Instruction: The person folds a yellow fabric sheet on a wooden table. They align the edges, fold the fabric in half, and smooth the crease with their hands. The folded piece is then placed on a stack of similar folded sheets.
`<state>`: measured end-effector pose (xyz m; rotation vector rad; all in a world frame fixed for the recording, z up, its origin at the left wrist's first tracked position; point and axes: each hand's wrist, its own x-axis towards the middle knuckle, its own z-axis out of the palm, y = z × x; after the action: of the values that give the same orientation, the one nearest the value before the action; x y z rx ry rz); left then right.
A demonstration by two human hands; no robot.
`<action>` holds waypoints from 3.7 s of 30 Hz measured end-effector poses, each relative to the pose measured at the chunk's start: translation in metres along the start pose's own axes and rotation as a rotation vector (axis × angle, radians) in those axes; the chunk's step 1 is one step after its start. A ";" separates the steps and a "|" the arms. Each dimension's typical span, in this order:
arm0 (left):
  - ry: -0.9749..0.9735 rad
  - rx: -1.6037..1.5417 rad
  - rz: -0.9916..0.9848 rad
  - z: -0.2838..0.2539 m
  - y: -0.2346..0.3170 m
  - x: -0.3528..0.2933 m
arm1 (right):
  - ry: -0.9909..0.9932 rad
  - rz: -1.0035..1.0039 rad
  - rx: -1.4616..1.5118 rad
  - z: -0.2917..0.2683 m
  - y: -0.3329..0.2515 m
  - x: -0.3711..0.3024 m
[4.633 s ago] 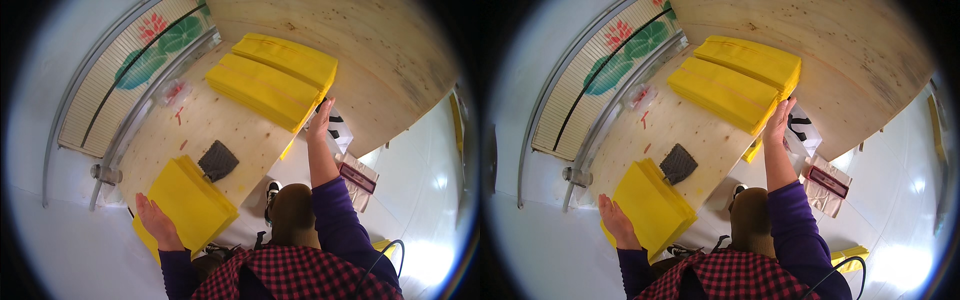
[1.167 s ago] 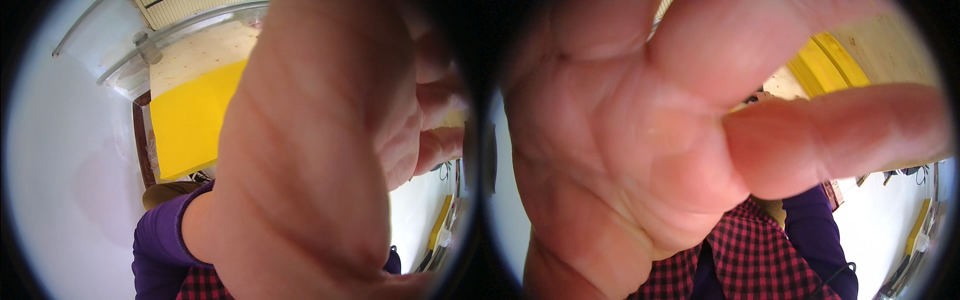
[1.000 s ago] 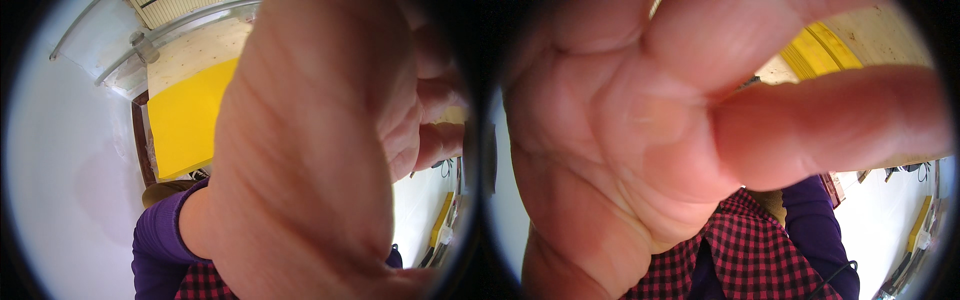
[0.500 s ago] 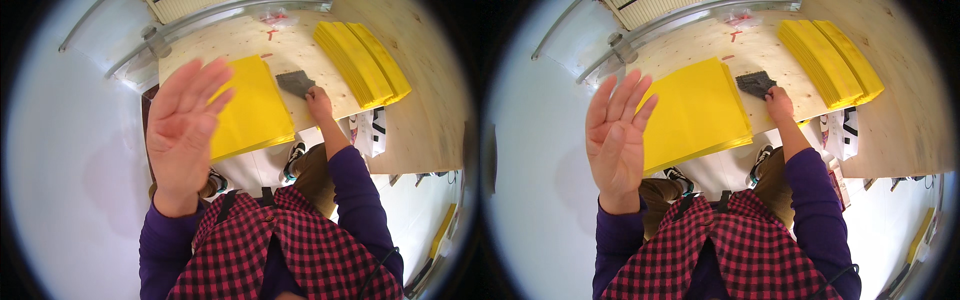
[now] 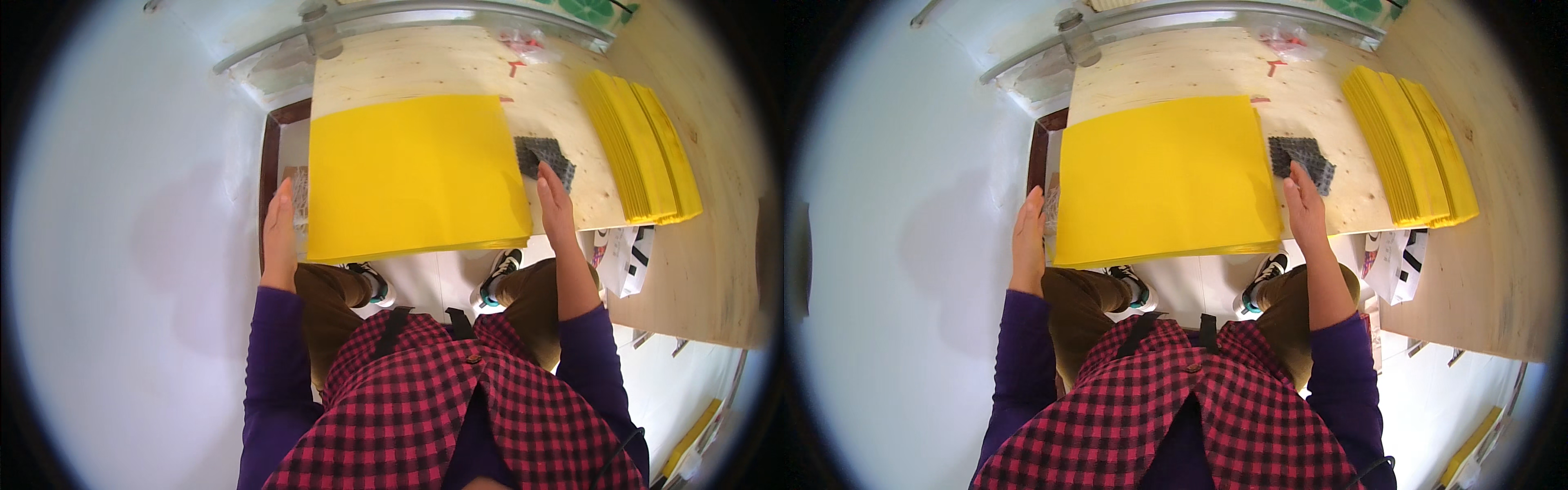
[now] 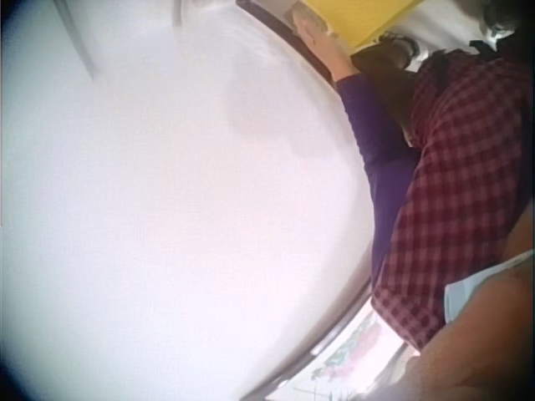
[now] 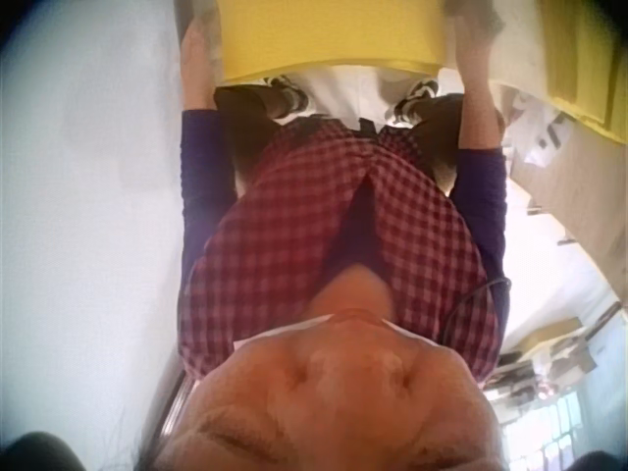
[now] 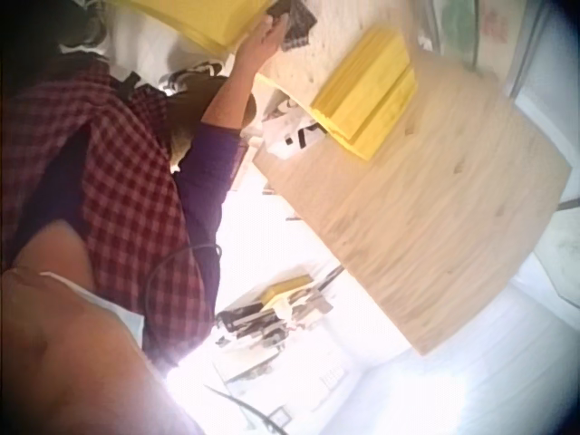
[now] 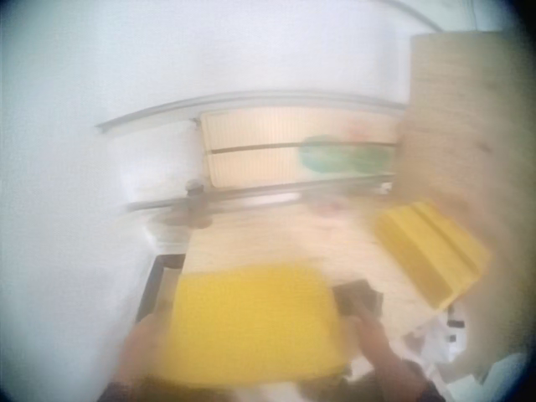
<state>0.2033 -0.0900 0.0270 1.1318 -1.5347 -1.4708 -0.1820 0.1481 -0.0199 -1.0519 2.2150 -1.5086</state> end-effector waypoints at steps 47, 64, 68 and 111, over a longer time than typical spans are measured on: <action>-0.386 0.831 0.743 0.009 0.010 0.104 | -0.205 -0.236 -0.460 0.056 -0.073 0.080; -0.477 0.798 0.621 -0.005 0.003 0.053 | -0.263 -0.325 -0.465 0.033 -0.064 0.038; -0.436 0.763 0.629 0.008 -0.003 0.074 | -0.198 -0.316 -0.497 0.047 -0.058 0.044; -0.401 0.743 0.652 -0.027 -0.008 0.023 | -0.276 -0.337 -0.399 0.015 -0.067 0.001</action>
<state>0.2214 -0.1209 0.0203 0.5842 -2.5464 -0.6997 -0.1462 0.1237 0.0331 -1.7126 2.2665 -0.9605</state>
